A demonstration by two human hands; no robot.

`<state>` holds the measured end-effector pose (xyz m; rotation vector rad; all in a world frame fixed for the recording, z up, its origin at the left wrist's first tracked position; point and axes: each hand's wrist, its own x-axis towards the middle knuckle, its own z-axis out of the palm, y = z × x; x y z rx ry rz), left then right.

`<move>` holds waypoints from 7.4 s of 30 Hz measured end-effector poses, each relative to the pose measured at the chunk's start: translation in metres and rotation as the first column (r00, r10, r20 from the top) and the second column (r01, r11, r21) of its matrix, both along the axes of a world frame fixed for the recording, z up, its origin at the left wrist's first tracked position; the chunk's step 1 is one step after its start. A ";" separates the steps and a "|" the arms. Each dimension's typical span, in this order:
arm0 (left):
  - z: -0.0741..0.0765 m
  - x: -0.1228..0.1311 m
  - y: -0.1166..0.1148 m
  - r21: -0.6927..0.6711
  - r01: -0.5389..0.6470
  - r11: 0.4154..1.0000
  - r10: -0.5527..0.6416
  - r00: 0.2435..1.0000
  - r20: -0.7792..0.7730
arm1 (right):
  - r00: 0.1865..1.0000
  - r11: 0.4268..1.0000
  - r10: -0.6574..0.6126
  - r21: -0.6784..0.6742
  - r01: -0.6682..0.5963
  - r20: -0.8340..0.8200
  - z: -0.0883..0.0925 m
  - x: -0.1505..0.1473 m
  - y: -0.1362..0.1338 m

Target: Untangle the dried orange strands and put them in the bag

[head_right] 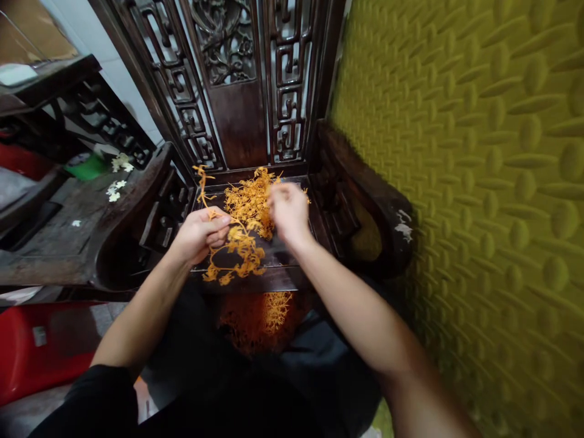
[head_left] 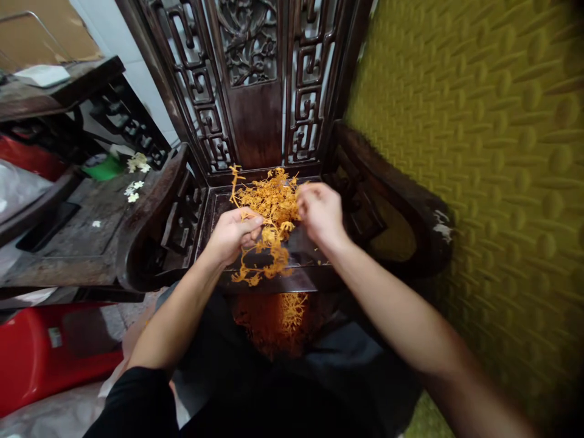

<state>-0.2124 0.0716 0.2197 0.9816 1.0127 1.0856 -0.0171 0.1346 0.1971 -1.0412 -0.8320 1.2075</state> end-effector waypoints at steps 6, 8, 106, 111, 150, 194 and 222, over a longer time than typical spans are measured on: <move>0.009 -0.010 0.002 -0.020 -0.067 0.998 0.069 0.989 0.132 | 0.996 0.992 0.091 -0.091 -0.089 0.019 0.011 0.030 0.014; 0.007 -0.008 0.003 -0.023 -0.044 0.999 0.047 0.989 0.143 | 0.971 0.971 0.238 -0.047 -0.236 0.028 0.011 0.018 0.001; 0.013 0.004 -0.019 0.091 0.156 0.984 -0.162 0.985 0.061 | 0.985 0.985 0.153 -0.073 -0.159 -0.084 0.011 0.040 0.019; 0.011 -0.004 -0.014 0.042 0.181 0.983 -0.184 0.979 0.088 | 0.699 0.691 0.710 -0.106 -0.715 -0.088 0.015 0.015 -0.017; 0.001 -0.012 -0.007 0.403 -0.161 0.901 0.174 0.985 0.006 | 0.792 0.809 0.586 -0.060 -0.585 0.172 0.003 -0.010 -0.035; 0.013 -0.032 0.024 -0.025 -0.482 0.876 0.452 0.799 0.397 | 0.954 0.885 0.299 -0.376 -0.276 0.002 -0.007 0.001 -0.010; 0.026 -0.026 0.010 -0.163 -0.238 0.958 0.286 0.854 0.434 | 0.468 0.738 0.475 -0.048 -0.673 0.745 -0.020 -0.016 -0.009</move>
